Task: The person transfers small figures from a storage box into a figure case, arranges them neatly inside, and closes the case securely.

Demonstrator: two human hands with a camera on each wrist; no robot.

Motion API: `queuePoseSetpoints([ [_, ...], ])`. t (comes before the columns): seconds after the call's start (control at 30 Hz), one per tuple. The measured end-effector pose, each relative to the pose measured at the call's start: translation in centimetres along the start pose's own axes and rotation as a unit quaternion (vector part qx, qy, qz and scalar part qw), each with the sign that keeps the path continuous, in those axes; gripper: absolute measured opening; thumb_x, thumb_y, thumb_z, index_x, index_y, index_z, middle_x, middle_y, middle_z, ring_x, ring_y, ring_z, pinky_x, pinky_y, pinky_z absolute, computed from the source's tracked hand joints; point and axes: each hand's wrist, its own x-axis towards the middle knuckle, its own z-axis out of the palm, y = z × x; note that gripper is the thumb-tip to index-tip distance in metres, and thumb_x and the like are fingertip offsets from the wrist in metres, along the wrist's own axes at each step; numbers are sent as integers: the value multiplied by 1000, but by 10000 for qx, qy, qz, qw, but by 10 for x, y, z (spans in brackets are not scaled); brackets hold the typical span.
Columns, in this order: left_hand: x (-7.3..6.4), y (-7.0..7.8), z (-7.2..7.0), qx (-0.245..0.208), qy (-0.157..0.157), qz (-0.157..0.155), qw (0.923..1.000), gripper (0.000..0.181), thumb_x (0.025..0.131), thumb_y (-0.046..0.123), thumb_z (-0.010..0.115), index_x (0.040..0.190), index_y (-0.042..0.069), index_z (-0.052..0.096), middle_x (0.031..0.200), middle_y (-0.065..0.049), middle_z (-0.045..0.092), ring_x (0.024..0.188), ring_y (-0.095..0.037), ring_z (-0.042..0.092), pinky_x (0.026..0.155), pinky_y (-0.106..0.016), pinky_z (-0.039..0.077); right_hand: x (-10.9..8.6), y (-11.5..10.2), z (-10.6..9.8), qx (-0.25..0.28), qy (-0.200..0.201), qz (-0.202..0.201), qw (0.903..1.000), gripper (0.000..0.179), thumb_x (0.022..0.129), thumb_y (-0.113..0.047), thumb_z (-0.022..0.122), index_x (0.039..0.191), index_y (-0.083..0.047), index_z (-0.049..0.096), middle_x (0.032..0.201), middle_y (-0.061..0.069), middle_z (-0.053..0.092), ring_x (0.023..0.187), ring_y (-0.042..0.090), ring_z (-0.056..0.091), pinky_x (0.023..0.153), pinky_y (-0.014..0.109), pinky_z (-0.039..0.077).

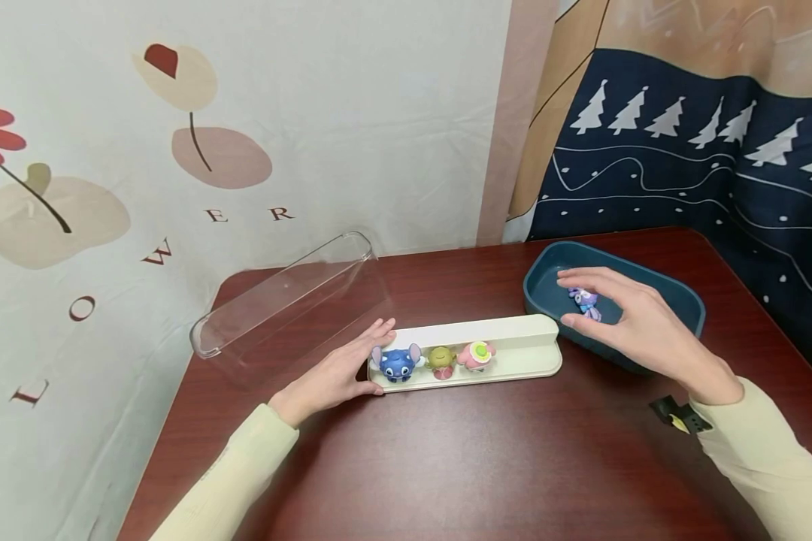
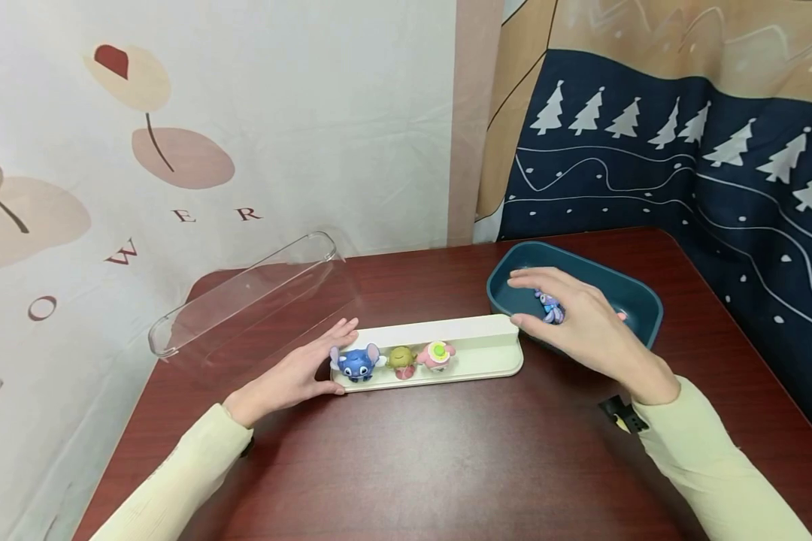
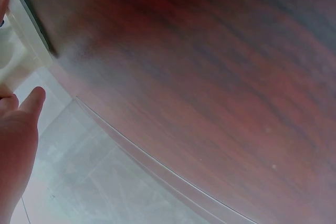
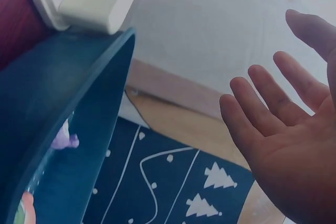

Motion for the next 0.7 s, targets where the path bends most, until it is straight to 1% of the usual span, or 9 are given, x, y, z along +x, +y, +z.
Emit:
queuePoseSetpoints([
  [0.07,0,0,0,12,-4,-1,10000,94,80,15,91,158,7,40,171,-8,23,157,-31,20,122,-42,29,0,3,-2,-25,-29,148,9999,55,90,-24,83,141,-17,64,145,9,60,130,32,54,97,68,49],
  [0.13,0,0,0,14,-4,-1,10000,93,80,15,91,158,7,40,171,-7,23,157,-31,20,122,-42,29,1,8,-4,-12,-89,227,9997,55,91,-25,82,142,-15,63,146,14,58,131,37,52,97,72,46],
  [0.2,0,1,0,7,-4,-7,10000,93,80,16,91,158,6,41,171,-7,23,157,-31,20,122,-42,28,1,13,-5,-39,-122,331,9994,56,92,-26,81,143,-15,62,147,15,57,132,39,51,97,74,44],
  [0.4,1,-1,1,-4,14,21,10000,92,80,16,91,158,6,41,171,-8,24,157,-32,21,123,-41,27,1,30,-5,-22,-156,571,9982,59,93,-26,81,146,-11,58,148,21,55,132,45,49,96,76,43],
  [0.53,1,-2,1,31,16,10,10000,93,80,16,91,158,7,41,171,-8,24,157,-31,20,123,-41,28,0,37,-3,123,-158,900,9957,59,97,-28,76,148,-10,55,150,23,52,131,48,49,98,74,44],
  [0.6,1,-2,2,52,10,-9,10000,94,80,17,91,159,8,40,171,-8,25,157,-29,19,123,-41,28,0,39,-2,201,-154,1140,9932,60,99,-32,73,150,-10,52,152,22,50,132,48,49,99,72,45],
  [0.7,2,-2,2,63,18,-16,10000,95,80,16,91,159,8,40,170,-9,26,157,-28,19,122,-42,29,0,43,0,445,-165,1568,9865,65,100,-42,68,154,-12,48,155,21,47,135,48,48,101,65,46],
])
